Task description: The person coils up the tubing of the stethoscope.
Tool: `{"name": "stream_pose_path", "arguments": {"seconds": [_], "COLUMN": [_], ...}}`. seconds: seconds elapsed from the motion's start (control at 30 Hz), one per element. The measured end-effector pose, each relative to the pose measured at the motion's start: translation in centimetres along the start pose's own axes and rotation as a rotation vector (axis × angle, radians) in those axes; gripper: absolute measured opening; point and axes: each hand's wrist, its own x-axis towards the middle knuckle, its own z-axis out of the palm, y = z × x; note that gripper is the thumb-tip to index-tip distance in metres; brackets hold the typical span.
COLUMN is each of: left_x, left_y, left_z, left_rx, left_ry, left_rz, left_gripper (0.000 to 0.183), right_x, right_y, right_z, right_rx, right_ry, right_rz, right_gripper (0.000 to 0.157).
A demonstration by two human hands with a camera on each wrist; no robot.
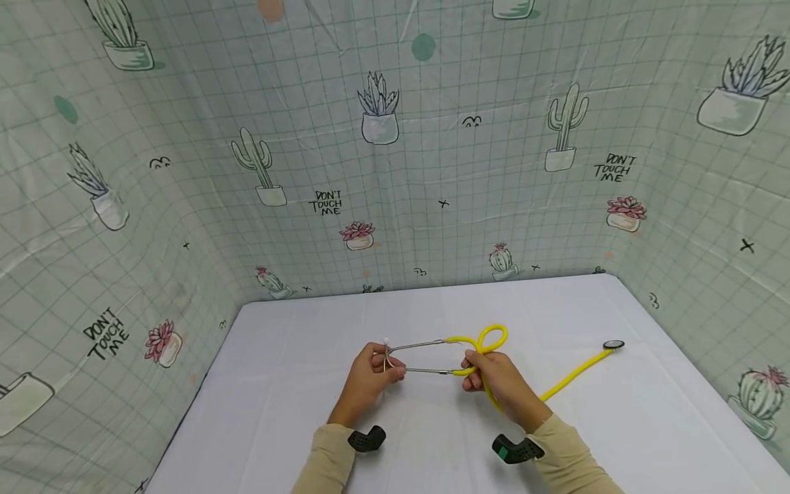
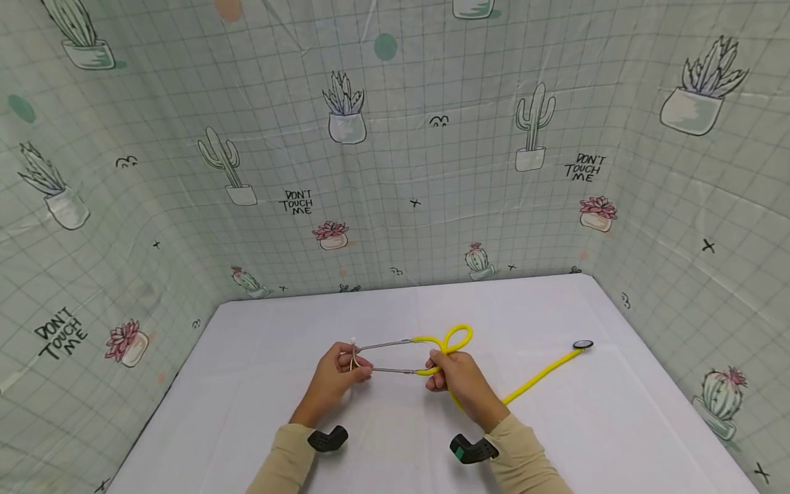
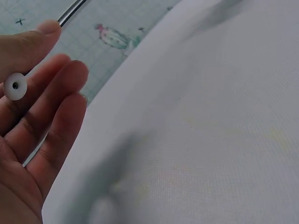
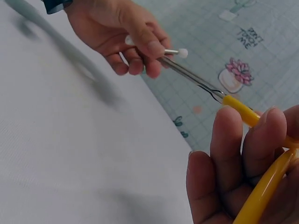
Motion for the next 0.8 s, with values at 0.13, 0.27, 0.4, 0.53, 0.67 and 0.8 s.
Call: {"name": "stream_pose_path", "arguments": {"seconds": [0.13,0.27,0.4,0.53,0.67,0.8], "left_x": [0.1,0.0,-0.1,-0.3,-0.4,-0.3], "left_y": [0.0,0.2,0.5,0.6,0.5,0.4], "left_z": [-0.3,-0.6,-0.8,-0.7,-0.3,0.1], "left_rx": [-0.035,-0.124,-0.220,-0.258,-0.262,-0.266], "left_ry": [-0.068,-0.144,-0.191,-0.165,-0.089,-0.002], "left_rz": [0.002,-0.039,-0.087,-0.113,-0.110,-0.108], "left_gripper": [0.059,0.059,0.047,0.038,0.034,0.038], "right_x": [-0.1,-0.1,-0.2,-0.3,-0.5,-0.6], "right_y": [0.1,0.2,0.3,0.4,0.5,0.6], "right_z": [-0.1,-0.3,-0.5,-0.7,-0.9,-1.1], "right_rx": [-0.002,0.004,0.019,-0.004,-0.061,-0.064], "right_ry": [-0.004,-0.029,-0.044,-0.028,0.000,-0.022], "right_rz": [0.012,0.019,0.041,0.066,0.086,0.065], "right_gripper": [0.037,0.036,0.035,0.040,0.040,0.042]}}
